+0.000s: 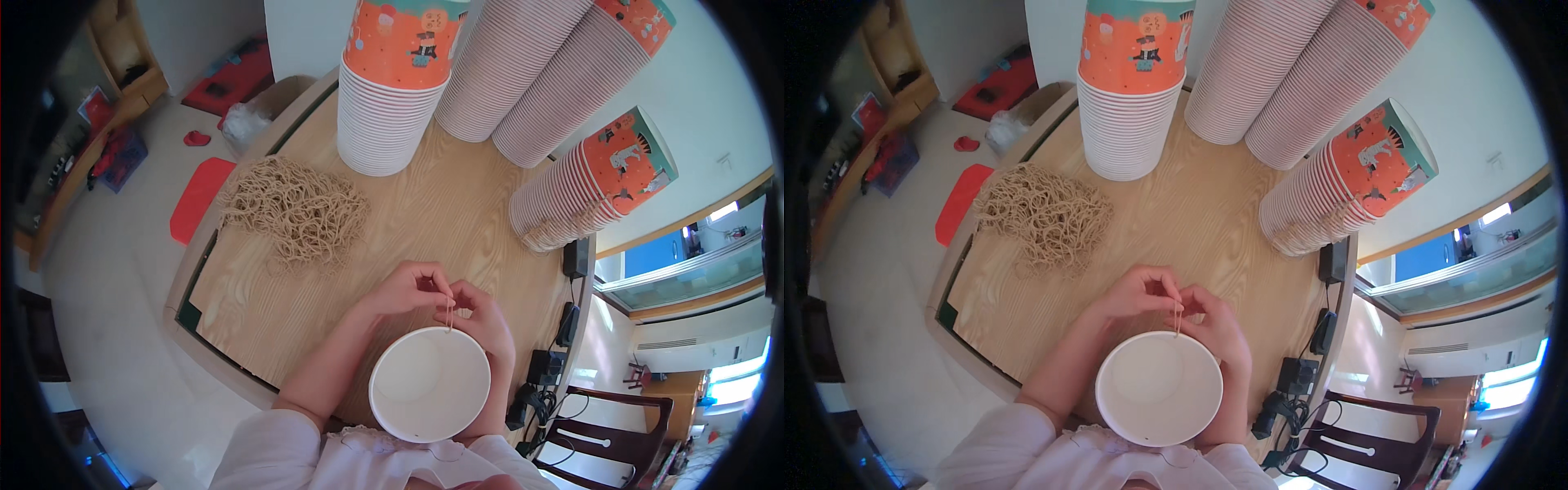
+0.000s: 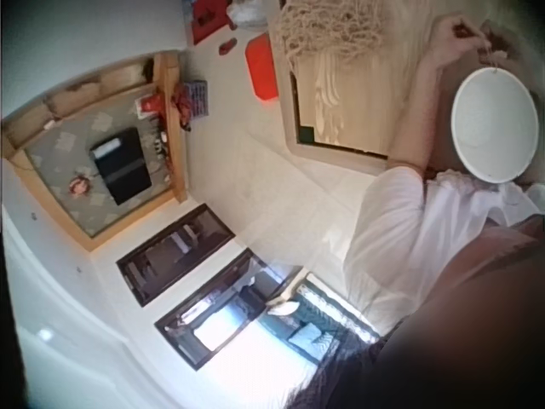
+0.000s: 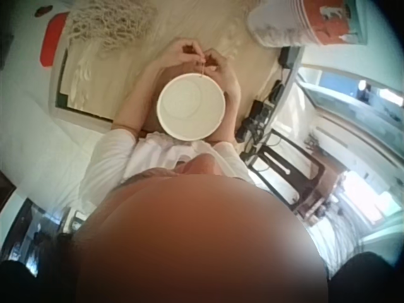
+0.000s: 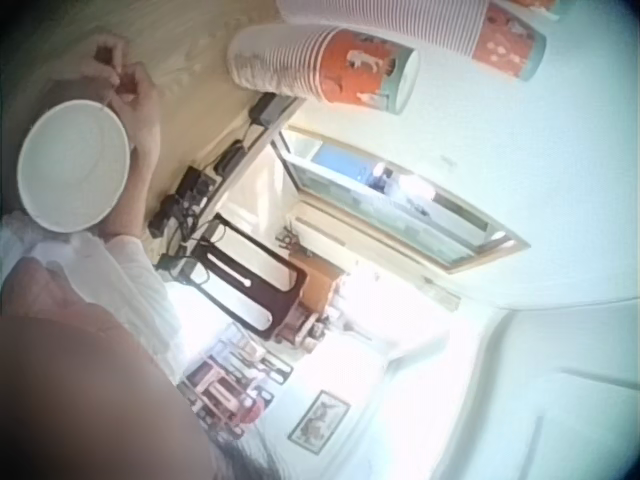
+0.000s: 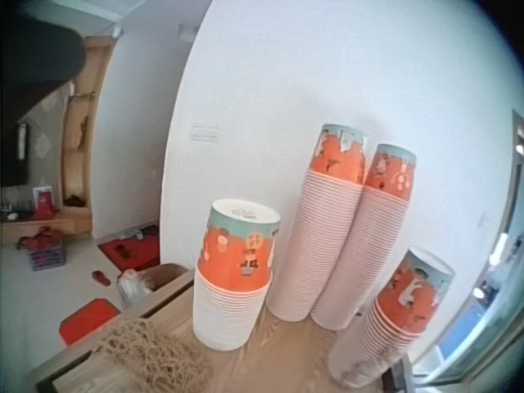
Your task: Placing rubber bands around paper buckets.
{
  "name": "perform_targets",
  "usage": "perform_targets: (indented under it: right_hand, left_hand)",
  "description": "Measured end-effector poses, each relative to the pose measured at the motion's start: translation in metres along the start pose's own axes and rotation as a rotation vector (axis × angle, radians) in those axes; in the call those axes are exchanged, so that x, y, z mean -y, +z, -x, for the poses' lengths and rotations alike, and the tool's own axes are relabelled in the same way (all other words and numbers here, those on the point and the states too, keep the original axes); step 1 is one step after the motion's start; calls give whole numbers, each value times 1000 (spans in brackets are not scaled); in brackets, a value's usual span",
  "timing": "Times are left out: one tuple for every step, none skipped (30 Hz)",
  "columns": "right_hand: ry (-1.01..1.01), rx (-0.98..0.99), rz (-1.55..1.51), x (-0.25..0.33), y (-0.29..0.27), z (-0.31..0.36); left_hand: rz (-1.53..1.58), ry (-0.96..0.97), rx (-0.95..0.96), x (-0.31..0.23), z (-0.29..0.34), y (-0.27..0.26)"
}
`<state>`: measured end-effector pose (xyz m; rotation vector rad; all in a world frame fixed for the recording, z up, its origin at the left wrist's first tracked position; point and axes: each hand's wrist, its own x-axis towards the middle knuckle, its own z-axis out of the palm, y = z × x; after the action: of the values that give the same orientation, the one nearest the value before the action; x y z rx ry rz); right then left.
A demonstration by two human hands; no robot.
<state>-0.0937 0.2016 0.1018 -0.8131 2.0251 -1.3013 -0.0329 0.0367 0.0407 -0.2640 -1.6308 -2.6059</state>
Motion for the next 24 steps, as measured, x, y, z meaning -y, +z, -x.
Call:
perform_targets:
  right_hand:
    - [4,-2,6,-9,2,-3]
    - [9,-5,13,-15,2,-4]
    - [0,-8,9,-20,-1,-3]
    - [-11,18,22,-20,-2,-2]
    - [-20,45,37,-20,-4,-2]
    - [-20,44,40,-18,-7,-1]
    - [-48,62,96,-11,-12,2]
    - [-75,80,153,-5,-15,5]
    - [-69,87,156,-1,-14,7]
    - [-50,66,166,2,-14,10]
    - [-30,46,175,5,-14,12]
    - [-25,52,179,7,-15,15]
    - [-46,33,208,9,-15,17]
    - [-67,14,235,11,-16,18]
    - [-61,21,237,16,-18,19]
    - [-57,35,235,21,-21,20]
    - [-53,50,232,26,-22,22]
    - [-46,55,231,28,-23,23]
    - [-69,55,264,29,-25,23]
    - [-92,54,296,30,-26,23]
    - [-87,59,293,31,-25,22]
    - [-100,31,336,34,-24,24]
    - [-112,4,378,36,-23,25]
    - [-101,4,376,37,-23,26]
  left_hand:
    - [-11,1,2,-1,1,-1]
    - [-74,32,12,0,3,-1]
    - [-135,63,23,2,4,-2]
    - [-137,65,24,6,8,-3]
    - [-89,34,-12,10,11,-5]
    - [-39,4,-47,14,15,-6]
    - [-35,3,-51,17,18,-6]
    - [51,-60,-56,20,20,-6]
    - [139,-122,-62,24,23,-5]
    - [146,-120,-66,26,25,-3]
    - [184,-91,-36,28,27,-1]
    - [223,-62,-7,28,29,1]
    - [230,-62,-12,26,29,1]
    - [246,-52,27,22,28,2]
    - [262,-43,67,18,27,2]
    - [269,-45,61,14,25,0]
    - [266,-18,116,9,22,-2]
    - [263,7,172,5,22,-2]
    - [267,6,167,3,22,0]
    - [254,-29,171,1,23,1]
    - [241,-65,175,-2,24,3]
    - [250,-71,174,-6,24,6]
    - [266,-178,126,-12,24,8]
    - [281,-286,78,-16,23,9]
